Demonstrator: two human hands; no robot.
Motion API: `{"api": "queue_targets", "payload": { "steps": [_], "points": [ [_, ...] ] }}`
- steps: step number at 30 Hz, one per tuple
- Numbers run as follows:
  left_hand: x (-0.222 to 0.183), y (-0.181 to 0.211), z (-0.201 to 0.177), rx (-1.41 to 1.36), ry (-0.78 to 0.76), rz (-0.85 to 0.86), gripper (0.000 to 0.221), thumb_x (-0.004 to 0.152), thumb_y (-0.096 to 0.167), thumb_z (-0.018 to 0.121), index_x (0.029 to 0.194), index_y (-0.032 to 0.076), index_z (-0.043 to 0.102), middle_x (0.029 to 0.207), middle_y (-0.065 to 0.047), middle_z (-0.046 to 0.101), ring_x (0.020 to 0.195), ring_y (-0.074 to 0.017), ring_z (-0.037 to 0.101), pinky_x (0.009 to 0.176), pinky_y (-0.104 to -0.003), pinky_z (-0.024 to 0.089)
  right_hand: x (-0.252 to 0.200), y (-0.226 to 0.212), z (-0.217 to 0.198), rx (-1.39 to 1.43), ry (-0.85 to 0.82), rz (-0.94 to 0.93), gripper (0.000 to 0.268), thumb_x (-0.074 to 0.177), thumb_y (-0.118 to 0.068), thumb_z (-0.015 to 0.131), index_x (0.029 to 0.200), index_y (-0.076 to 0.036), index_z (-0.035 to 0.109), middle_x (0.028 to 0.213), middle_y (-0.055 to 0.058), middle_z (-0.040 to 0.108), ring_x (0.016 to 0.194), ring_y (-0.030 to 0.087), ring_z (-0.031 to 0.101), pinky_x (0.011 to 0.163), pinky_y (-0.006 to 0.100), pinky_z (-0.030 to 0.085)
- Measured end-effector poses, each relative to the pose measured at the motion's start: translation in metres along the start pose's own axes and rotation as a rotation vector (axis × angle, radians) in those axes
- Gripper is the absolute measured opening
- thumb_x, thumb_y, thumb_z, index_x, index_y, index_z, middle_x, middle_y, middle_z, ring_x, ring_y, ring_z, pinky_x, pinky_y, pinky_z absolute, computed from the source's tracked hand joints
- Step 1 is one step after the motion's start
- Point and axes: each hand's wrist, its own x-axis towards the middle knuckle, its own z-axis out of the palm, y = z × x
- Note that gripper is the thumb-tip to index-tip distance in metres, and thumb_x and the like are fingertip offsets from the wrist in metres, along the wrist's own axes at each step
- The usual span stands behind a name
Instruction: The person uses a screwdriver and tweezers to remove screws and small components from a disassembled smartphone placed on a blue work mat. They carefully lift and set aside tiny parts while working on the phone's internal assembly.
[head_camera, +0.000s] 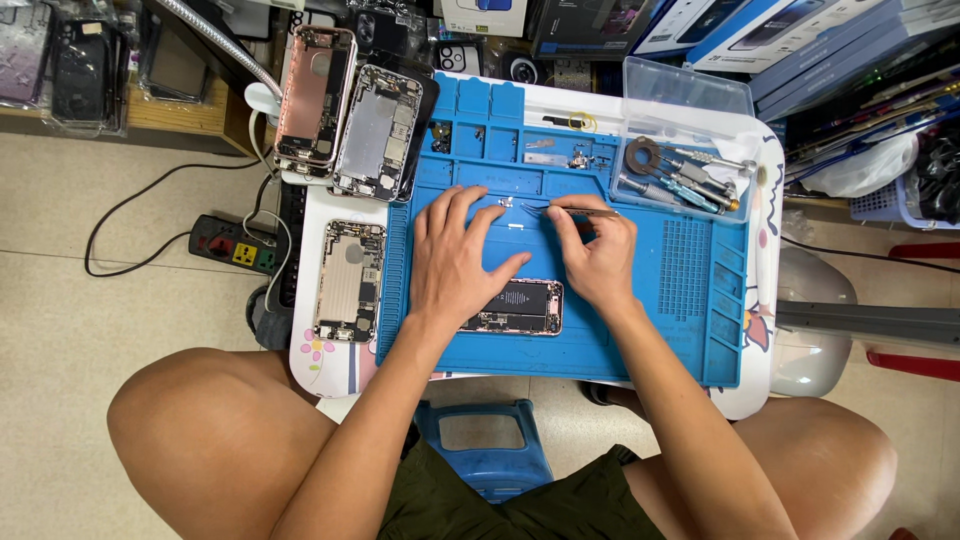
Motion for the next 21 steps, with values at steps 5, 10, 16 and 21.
{"api": "queue_targets", "payload": {
  "steps": [5, 10, 16, 21],
  "points": [
    [0.002, 0.0, -0.001, 0.004, -0.001, -0.002, 0.06, 0.081, 0.053, 0.086, 0.125, 0.015, 0.07, 0.137, -0.008, 0.056, 0.14, -0.031, 0.047, 0.114, -0.053, 0.037, 0.004, 0.01, 0.003, 0.005, -0.04, 0.009, 0.01, 0.102, -0.007, 0.074, 0.093, -0.005, 0.08, 0.091, 0.009, 0.08, 0.074, 0.03, 0.073, 0.061, 0.036, 0.057],
    [0.003, -0.001, 0.0, 0.007, -0.001, -0.003, 0.062, 0.082, 0.054, 0.084, 0.127, 0.014, 0.07, 0.137, -0.009, 0.056, 0.14, -0.0309, 0.047, 0.114, -0.052, 0.037, 0.005, 0.013, 0.005, -0.007, -0.059, 0.012, 0.006, 0.102, -0.009, 0.075, 0.098, -0.008, 0.08, 0.091, 0.009, 0.08, 0.08, 0.034, 0.074, 0.064, 0.038, 0.058],
    [0.003, 0.0, -0.002, -0.005, -0.011, -0.01, 0.064, 0.083, 0.054, 0.084, 0.13, 0.014, 0.07, 0.137, -0.01, 0.057, 0.14, -0.0314, 0.047, 0.114, -0.053, 0.037, 0.007, 0.009, 0.006, -0.02, -0.066, 0.01, 0.006, 0.103, -0.011, 0.075, 0.1, -0.009, 0.08, 0.09, 0.009, 0.08, 0.078, 0.033, 0.072, 0.063, 0.037, 0.057],
    [0.003, 0.0, -0.003, 0.003, -0.019, -0.009, 0.064, 0.083, 0.055, 0.083, 0.13, 0.013, 0.07, 0.137, -0.01, 0.057, 0.14, -0.0313, 0.046, 0.115, -0.052, 0.036, 0.008, 0.007, 0.007, -0.011, -0.059, -0.002, 0.005, 0.102, -0.01, 0.075, 0.099, -0.01, 0.079, 0.089, 0.009, 0.08, 0.076, 0.034, 0.071, 0.061, 0.038, 0.055]
  ]
}}
